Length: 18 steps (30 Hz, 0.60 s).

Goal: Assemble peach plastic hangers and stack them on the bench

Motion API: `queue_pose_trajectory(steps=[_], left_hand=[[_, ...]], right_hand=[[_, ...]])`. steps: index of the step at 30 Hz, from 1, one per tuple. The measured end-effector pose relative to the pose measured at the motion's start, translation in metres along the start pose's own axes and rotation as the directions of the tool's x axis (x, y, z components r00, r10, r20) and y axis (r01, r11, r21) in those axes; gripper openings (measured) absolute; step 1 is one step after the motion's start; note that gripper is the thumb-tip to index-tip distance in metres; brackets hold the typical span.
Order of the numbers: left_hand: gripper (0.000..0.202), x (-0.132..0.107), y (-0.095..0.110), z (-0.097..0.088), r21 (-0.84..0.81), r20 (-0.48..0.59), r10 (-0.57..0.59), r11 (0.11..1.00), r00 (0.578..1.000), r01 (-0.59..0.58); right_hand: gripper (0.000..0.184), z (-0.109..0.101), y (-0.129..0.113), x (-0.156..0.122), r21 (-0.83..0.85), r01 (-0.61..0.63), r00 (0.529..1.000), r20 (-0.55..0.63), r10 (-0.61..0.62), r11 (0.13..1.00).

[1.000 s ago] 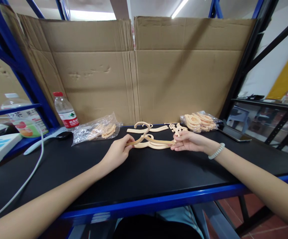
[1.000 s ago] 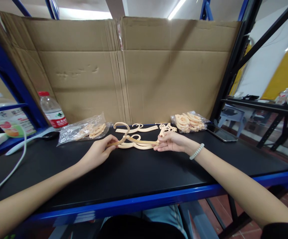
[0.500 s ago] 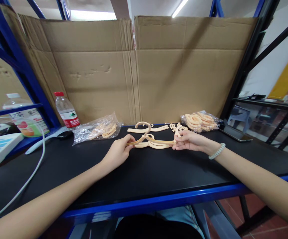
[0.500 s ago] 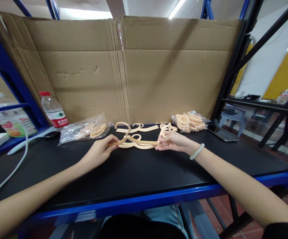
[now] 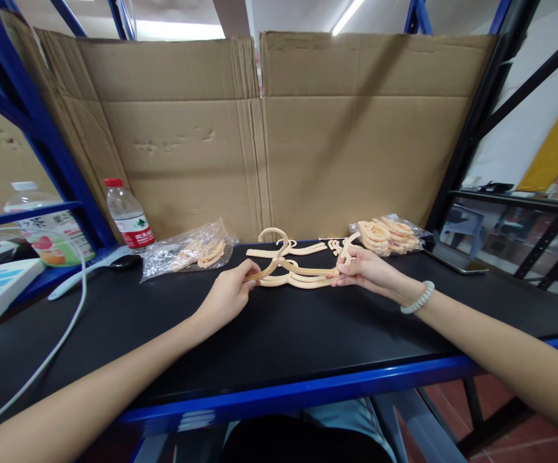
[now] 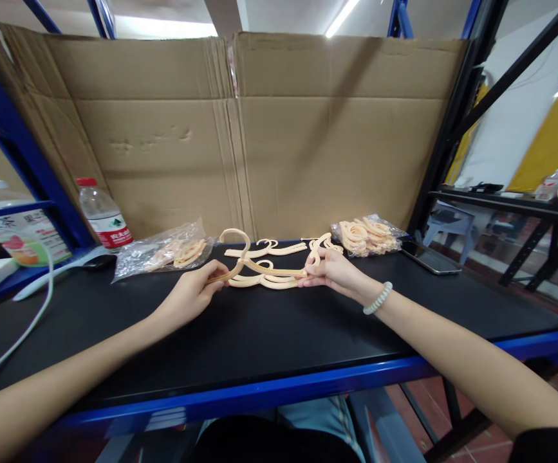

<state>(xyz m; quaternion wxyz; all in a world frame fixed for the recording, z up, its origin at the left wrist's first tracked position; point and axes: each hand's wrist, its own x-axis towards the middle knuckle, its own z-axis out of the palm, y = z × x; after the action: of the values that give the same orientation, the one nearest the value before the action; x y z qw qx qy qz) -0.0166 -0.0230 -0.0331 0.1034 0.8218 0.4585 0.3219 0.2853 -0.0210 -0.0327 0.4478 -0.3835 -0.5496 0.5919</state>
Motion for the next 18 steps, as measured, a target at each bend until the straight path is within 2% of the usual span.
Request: queue_pose_trajectory(steps=[6,13,18], left_hand=[[0.012,-0.0002,0.0041,-0.0013,-0.004,0.001,-0.008,1.0,1.0,0.008],[0.012,0.0006,0.0039,-0.0012,-0.015,0.004,-0.033,0.999,0.999,0.033],[0.014,0.0037,-0.0025,-0.0021,-0.011,-0.02,-0.038,0.999,0.999,0.038]], right_hand=[[0.019,0.0008,0.005,0.003,0.042,0.084,0.993,-0.09,-0.08,0.996],[0.023,0.0004,0.0052,0.0063,0.099,0.134,0.988,-0.09,-0.126,0.986],[0.022,-0.0077,0.0019,0.0098,0.121,0.253,0.961,-0.145,-0.235,0.96]])
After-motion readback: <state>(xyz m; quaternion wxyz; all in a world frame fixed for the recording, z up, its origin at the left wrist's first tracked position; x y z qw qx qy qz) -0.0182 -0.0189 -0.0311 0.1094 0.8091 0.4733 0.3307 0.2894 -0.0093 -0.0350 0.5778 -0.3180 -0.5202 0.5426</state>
